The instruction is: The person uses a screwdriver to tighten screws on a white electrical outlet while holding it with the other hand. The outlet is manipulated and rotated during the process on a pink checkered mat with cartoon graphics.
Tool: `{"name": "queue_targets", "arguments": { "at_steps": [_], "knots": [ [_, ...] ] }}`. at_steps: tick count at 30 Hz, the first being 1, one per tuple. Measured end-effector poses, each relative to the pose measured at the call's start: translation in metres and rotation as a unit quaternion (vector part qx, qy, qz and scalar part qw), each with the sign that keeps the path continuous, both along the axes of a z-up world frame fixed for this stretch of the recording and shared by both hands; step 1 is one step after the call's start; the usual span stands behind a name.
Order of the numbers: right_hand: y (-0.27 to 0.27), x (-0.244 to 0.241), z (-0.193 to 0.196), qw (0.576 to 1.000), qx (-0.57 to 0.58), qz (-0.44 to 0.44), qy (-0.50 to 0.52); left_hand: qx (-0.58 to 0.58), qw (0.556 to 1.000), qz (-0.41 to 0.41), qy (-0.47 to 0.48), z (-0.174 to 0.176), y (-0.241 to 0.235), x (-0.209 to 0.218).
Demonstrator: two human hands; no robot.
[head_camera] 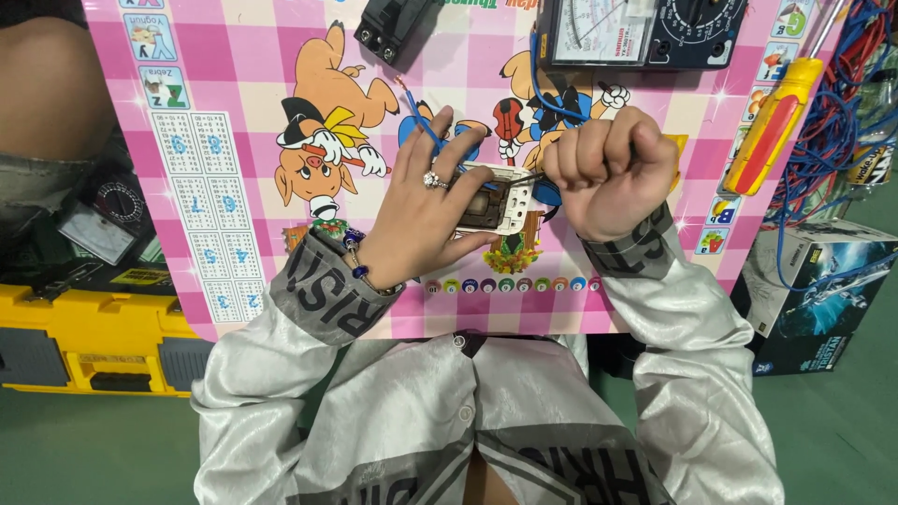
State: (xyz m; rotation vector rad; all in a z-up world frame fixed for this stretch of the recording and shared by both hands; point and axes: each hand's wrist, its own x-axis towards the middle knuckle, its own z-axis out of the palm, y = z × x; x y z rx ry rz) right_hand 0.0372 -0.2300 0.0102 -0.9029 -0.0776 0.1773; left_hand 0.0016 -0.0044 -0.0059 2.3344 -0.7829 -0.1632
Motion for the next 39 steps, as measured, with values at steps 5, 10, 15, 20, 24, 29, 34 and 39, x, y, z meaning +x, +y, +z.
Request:
{"name": "queue_targets", "arguments": {
  "at_steps": [5,10,15,20,24,29,34,39],
  "knots": [
    [0.001,-0.001,-0.002,0.999,-0.013,0.003,-0.030,-0.002,1.000,-0.002,-0.003,0.001,0.001,0.001],
    [0.002,-0.003,0.001,0.999,-0.022,-0.013,-0.047,-0.002,1.000,-0.003,-0.005,0.002,0.001,0.000],
    [0.008,-0.003,0.004,0.997,-0.031,-0.015,-0.068,-0.007,1.000,-0.002,-0.003,0.001,0.001,0.001],
    [0.017,-0.007,0.010,0.995,-0.071,-0.049,-0.050,-0.003,1.000,-0.002,-0.003,0.000,0.001,0.000],
    [0.032,-0.024,0.007,0.975,-0.111,-0.101,-0.163,0.003,1.000,-0.002,0.000,-0.001,0.000,0.000],
    [0.036,-0.026,-0.002,0.976,-0.092,-0.158,-0.120,0.006,1.000,-0.002,-0.003,0.001,-0.001,0.001],
    [0.029,-0.010,-0.012,0.972,-0.080,-0.094,-0.198,0.004,1.000,-0.004,0.000,0.001,-0.002,0.001],
    [0.027,0.012,0.006,0.978,-0.106,0.105,-0.146,0.000,1.000,-0.006,-0.004,0.004,0.000,0.002]
  ]
}}
